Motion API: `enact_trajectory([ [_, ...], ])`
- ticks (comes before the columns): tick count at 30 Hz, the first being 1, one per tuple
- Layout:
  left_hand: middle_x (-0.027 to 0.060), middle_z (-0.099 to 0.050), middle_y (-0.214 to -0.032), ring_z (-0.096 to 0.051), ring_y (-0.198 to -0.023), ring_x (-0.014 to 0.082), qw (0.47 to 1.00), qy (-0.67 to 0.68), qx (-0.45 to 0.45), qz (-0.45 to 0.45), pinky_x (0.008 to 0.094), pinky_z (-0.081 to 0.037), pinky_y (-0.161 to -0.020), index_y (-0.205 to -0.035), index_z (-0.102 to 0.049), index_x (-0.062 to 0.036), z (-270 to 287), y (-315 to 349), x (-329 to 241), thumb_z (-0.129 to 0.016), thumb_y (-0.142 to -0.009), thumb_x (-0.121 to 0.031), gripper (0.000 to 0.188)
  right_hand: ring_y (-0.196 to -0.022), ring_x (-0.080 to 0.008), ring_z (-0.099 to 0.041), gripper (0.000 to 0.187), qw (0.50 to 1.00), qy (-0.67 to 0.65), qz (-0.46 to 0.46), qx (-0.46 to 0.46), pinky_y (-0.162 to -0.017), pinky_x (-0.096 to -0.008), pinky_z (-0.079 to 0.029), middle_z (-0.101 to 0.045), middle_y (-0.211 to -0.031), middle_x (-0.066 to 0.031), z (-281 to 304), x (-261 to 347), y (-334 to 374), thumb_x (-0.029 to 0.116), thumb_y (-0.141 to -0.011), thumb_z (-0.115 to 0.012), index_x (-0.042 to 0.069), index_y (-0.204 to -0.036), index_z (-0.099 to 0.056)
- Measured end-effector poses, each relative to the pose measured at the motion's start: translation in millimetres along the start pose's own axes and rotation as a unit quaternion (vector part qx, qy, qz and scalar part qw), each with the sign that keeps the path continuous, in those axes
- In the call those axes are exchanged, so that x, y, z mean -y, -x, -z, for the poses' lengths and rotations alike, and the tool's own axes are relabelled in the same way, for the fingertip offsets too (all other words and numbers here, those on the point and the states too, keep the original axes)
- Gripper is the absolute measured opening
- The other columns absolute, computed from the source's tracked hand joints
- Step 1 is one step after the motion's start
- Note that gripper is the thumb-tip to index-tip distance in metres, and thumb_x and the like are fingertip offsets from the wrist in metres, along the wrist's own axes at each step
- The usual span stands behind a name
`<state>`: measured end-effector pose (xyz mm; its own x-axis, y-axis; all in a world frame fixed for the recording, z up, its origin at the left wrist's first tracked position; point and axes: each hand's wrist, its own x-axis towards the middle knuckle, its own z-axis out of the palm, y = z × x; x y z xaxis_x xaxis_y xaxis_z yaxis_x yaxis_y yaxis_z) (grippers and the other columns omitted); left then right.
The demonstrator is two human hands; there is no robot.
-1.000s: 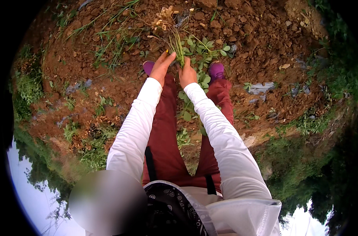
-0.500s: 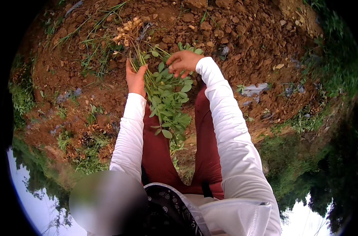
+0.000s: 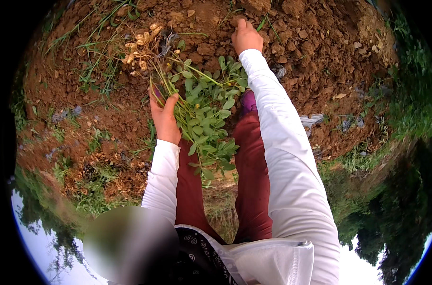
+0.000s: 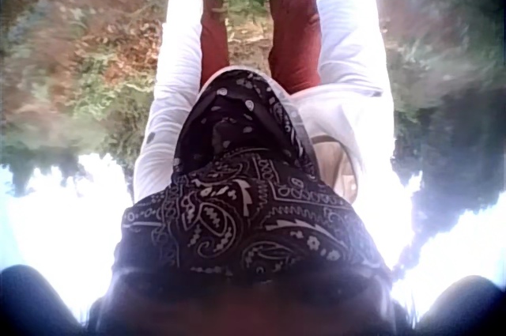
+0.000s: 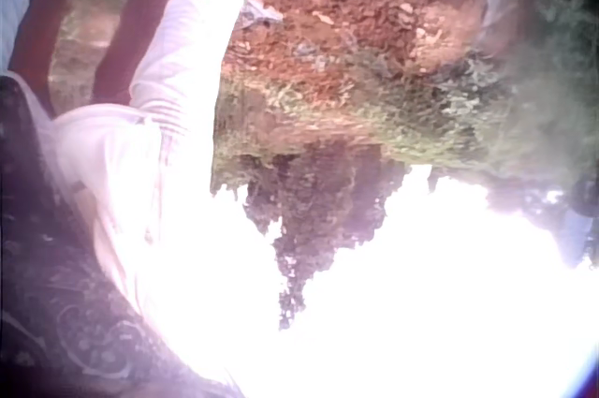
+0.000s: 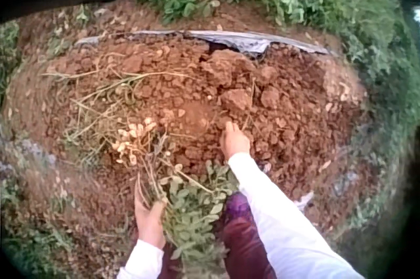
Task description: The person harvests peanut plants from a field by hand. They repeatedly pull the plants from the soil, shake off excess dirt, and gather them into a pile.
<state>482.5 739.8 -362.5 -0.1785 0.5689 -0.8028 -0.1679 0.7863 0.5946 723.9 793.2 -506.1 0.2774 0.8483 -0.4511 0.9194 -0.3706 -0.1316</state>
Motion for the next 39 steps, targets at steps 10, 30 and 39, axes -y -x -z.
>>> enact_trajectory([
  [10,0.0125,-0.025,-0.146,-0.034,-0.128,0.0202,1.000,0.011,0.026,-0.006,0.0295,-0.028,-0.105,-0.144,-0.016,-0.0002,-2.3,-8.2,-7.5,-0.063,-0.080,-0.004,0.080,-0.096,-0.0359,-0.060,0.038,0.992,0.053,0.008,-0.111,-0.085,-0.0439,-0.050,-0.056,-0.117,-0.0180,-3.6,-6.9,-81.7,0.021,-0.090,-0.048,0.018,-0.128,-0.051],
  [30,0.0127,-0.024,-0.147,-0.032,-0.129,0.0198,0.998,0.068,-0.002,0.010,0.0298,-0.027,-0.106,-0.144,-0.015,0.0006,11.9,-19.9,-19.1,-0.062,-0.080,-0.002,0.080,-0.090,-0.0337,-0.062,0.024,0.989,-0.039,0.006,-0.143,-0.078,-0.0437,-0.051,-0.060,-0.108,-0.0128,-5.9,18.8,-85.8,0.019,-0.084,-0.059,0.013,-0.107,-0.055],
  [39,0.0133,-0.020,-0.148,-0.029,-0.132,0.0213,0.997,0.074,0.012,0.020,0.0315,-0.025,-0.107,-0.145,-0.014,-0.0008,13.8,-23.3,-22.3,-0.064,-0.079,-0.005,0.083,-0.101,-0.0348,-0.056,0.032,0.994,-0.054,0.015,-0.098,-0.079,-0.0434,-0.049,-0.046,-0.123,-0.0200,-9.7,40.1,-97.8,0.024,-0.086,-0.050,0.014,-0.117,-0.053],
])
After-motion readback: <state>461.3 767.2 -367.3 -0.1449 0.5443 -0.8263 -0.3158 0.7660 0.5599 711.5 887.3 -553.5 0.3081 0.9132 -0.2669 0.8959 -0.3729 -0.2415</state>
